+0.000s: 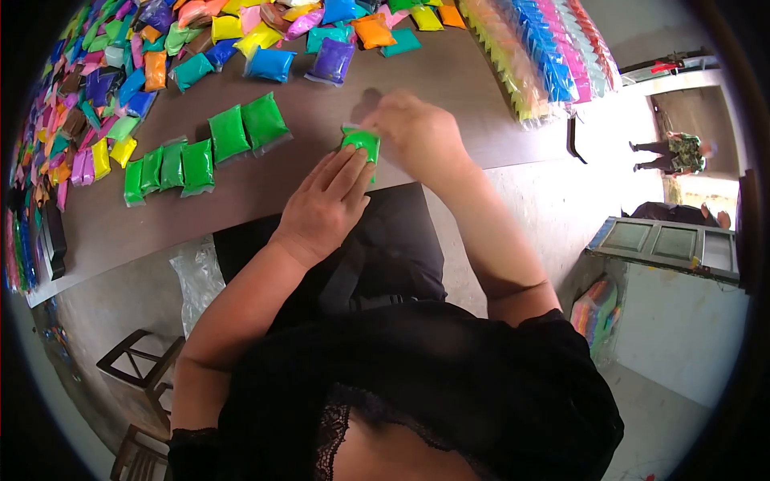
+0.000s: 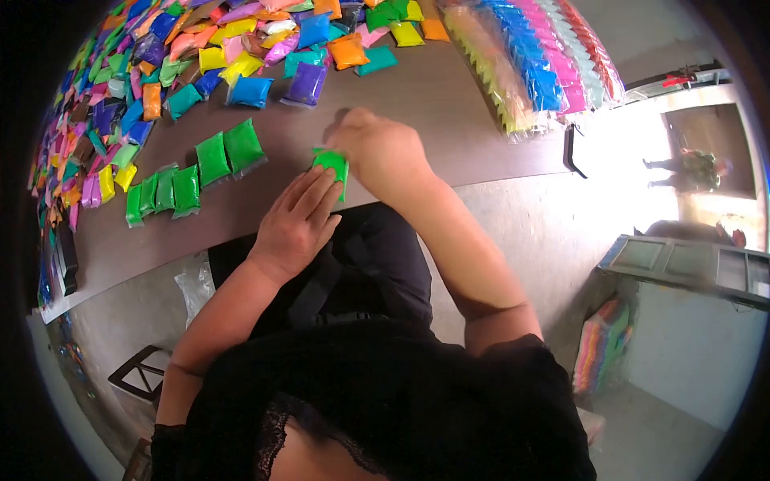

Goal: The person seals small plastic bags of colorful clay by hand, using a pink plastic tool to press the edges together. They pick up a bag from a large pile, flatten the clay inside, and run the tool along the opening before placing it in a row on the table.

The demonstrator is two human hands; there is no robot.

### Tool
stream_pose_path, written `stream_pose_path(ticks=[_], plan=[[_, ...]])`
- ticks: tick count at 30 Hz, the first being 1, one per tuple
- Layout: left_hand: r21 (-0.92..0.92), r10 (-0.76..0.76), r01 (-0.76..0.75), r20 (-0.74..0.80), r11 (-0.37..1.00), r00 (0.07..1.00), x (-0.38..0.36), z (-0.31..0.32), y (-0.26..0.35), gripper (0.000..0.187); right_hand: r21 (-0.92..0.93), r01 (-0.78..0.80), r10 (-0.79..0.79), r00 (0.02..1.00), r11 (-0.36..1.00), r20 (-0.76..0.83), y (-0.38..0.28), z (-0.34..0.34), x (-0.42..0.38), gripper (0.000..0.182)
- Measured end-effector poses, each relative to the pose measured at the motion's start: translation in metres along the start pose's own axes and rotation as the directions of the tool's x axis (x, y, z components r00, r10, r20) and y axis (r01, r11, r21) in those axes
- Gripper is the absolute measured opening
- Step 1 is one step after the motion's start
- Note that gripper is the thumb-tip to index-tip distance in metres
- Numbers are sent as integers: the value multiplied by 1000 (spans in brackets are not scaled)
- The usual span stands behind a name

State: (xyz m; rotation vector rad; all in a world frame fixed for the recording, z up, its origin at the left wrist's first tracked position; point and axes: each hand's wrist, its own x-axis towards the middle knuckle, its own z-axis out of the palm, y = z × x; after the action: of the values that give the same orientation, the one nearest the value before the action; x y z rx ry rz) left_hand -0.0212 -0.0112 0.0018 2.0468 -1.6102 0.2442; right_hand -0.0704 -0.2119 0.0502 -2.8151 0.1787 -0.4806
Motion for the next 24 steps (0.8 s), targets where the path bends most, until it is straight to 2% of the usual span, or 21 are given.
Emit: stream_pose_path(ticks=[2,3,5,6,8,12,14,15,16,17,18,20,21,22,24], plan=[[-7,8,-8,-32,1000,999,-1,0,1,53,9,248,-248,965,969,84,1,4,4,11],[-7,6,-6,-32,1000,999,-2,0,2,53,9,249,-249,965,968,84,3,4,10,11],[4,-1,1,-22,1000,1000,-2,1,1,53,-177,176,-140,970,968,198,6,-1,27,12],[8,-2,3,-26,1000,1000,-2,1,1,53,-178,181,-145,970,967,196,4,-4,28,12],[-7,7,-7,-20,1000,1000,-2,2,0,53,186,177,-214,955,966,204,3,-8,28,12],[-34,-20,20,-14,999,1000,-2,3,0,52,146,157,-192,943,977,273,11,1,27,13],[-82,-13,14,8,997,1000,-4,6,-3,61,91,65,-60,996,994,-61,29,11,25,13],[-79,-11,11,5,997,1000,2,0,-1,61,90,67,-61,996,994,-64,33,9,22,13],[-75,-35,35,-3,997,999,10,-10,4,67,307,-110,138,988,945,-70,35,7,16,13],[-72,-59,58,-9,996,998,15,-16,7,72,509,-270,331,943,817,-31,35,6,10,13],[-72,-59,58,-5,996,998,17,-12,7,72,511,-273,334,942,815,-30,36,10,5,13],[-43,-120,122,54,992,991,23,-2,3,80,619,-327,473,877,714,-82,37,19,-6,16],[66,-67,61,96,996,993,23,-2,5,70,620,-322,471,878,716,-88,37,20,-9,16],[71,-66,59,94,996,993,20,-2,6,70,621,-302,474,871,723,-129,35,21,-13,15],[89,131,-141,113,986,985,12,-5,8,58,624,-277,477,861,730,-176,33,20,-19,14]])
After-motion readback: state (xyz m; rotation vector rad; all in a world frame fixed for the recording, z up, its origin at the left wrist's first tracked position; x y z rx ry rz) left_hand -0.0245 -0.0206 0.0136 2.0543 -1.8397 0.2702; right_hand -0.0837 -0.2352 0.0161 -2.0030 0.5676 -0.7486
